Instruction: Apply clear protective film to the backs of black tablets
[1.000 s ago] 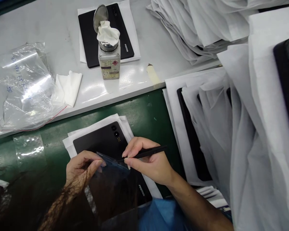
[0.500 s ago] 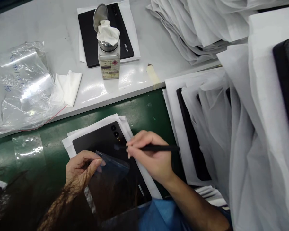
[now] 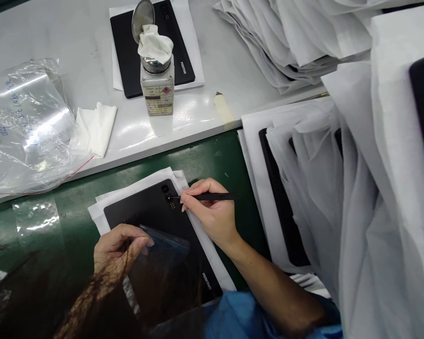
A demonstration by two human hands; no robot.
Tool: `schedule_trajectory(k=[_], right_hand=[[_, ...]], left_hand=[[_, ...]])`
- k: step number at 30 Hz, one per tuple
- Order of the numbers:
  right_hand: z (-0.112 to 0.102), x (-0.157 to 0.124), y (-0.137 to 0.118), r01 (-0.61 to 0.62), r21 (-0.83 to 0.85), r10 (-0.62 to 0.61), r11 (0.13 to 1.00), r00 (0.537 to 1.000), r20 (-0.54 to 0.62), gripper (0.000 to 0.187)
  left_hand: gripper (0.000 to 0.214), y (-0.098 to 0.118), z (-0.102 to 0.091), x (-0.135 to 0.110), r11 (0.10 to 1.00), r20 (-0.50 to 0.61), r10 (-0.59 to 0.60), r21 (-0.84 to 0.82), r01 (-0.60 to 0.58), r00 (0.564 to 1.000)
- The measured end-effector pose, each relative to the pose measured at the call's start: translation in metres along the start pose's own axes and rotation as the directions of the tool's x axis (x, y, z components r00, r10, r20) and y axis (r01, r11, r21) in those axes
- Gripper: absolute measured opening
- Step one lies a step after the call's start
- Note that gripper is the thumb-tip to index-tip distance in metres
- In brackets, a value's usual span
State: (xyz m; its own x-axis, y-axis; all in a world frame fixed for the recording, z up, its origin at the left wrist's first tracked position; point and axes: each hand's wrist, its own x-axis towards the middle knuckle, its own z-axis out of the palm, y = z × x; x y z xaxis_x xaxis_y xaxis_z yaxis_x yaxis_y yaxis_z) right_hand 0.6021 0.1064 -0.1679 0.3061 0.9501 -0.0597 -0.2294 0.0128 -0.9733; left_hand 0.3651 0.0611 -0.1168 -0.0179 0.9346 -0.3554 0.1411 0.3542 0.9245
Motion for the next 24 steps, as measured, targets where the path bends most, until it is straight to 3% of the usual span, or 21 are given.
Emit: schedule_trajectory(k=[13,24], right_hand=[[0.0015,-0.0016,0.0041,0.009,0.015,-0.009,1.000,1.000,-0.017,0.041],[0.0026,-0.0004,-0.0012,0.014,-0.017,-0.014,1.000,1.000,-0.012,0.034]], left_hand=[[0.010,-0.0025,-0.0004,-0.0012,0.998,0.018,0.055,0.019,-0.055,0.998],[0.013,-0.0068,-0.0030,0.0001,0.993,0.026,0.068,0.098,-0.070,0.997]])
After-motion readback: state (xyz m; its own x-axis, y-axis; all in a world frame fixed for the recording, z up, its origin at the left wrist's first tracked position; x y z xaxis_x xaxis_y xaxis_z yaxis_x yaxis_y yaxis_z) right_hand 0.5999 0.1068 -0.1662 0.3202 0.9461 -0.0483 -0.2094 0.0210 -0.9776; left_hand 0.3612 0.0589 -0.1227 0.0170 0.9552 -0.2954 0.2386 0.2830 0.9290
